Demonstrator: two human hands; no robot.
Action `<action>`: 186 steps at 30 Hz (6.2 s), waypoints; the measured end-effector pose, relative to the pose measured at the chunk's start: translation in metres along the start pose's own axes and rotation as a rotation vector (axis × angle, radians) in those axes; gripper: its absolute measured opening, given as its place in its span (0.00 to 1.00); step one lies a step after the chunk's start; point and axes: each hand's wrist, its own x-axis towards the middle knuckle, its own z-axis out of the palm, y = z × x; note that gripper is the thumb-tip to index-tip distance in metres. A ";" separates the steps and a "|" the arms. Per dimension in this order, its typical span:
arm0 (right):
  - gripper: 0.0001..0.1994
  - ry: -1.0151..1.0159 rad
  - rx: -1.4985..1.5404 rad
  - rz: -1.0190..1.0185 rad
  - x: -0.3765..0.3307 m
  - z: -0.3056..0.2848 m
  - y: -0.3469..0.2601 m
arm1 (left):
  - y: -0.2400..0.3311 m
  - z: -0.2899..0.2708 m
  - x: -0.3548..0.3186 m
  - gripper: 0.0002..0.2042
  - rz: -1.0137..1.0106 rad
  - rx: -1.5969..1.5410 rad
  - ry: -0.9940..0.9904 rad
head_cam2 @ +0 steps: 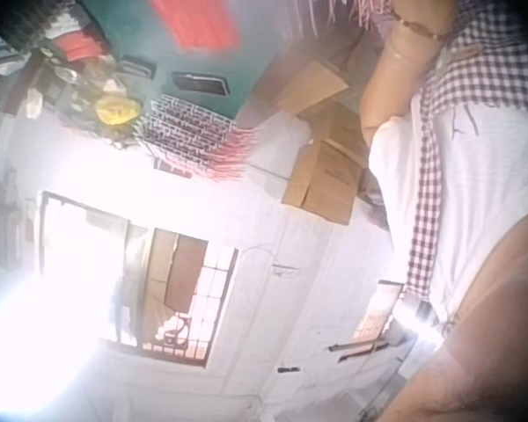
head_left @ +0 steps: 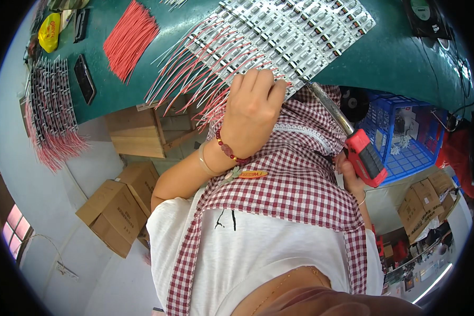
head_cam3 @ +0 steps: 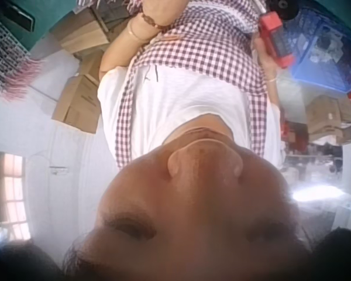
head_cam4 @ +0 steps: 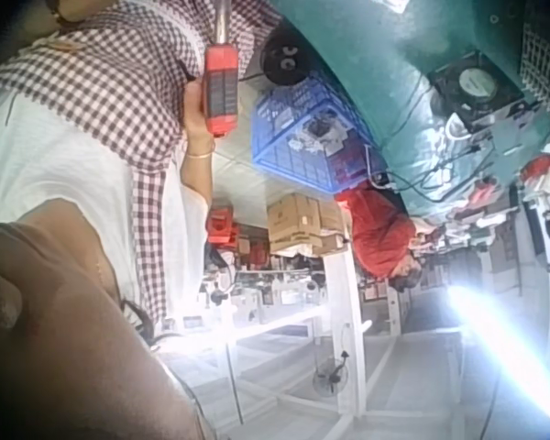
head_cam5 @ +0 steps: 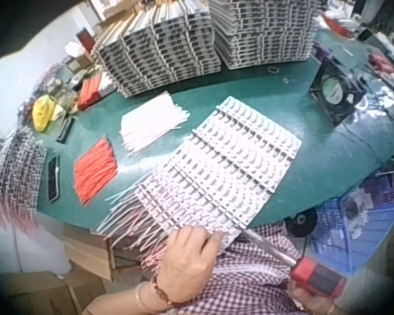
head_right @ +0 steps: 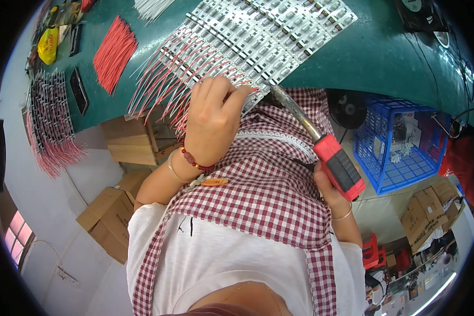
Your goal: The person uses a soldering iron to attach red and white wires to a grid of electronic components on a workbench. They repeatedly pick up individual wires, position them against the component grid, and apply the soldering iron to secure the connections.
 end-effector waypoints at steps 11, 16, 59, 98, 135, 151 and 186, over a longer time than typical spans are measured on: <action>0.11 -0.029 0.063 0.015 -0.001 -0.002 0.008 | 0.004 0.005 -0.007 0.11 0.060 -0.057 0.091; 0.11 -0.072 0.134 0.041 0.005 -0.002 0.003 | 0.004 0.012 -0.009 0.11 0.037 -0.046 0.090; 0.28 -0.042 0.497 0.018 0.033 0.011 -0.021 | 0.002 0.002 -0.006 0.07 0.026 0.088 0.017; 0.20 0.159 0.927 0.075 0.189 -0.016 -0.096 | -0.010 -0.048 -0.011 0.32 -0.076 0.066 -0.262; 0.17 0.127 1.055 0.098 0.150 -0.003 -0.117 | -0.187 0.005 0.146 0.05 -0.143 0.318 0.329; 0.18 0.008 1.047 0.108 0.151 0.007 -0.119 | -0.137 -0.014 0.114 0.15 -0.244 -0.817 0.652; 0.14 -0.025 0.138 0.273 0.150 0.105 -0.170 | -0.133 -0.041 0.041 0.16 0.067 0.023 0.122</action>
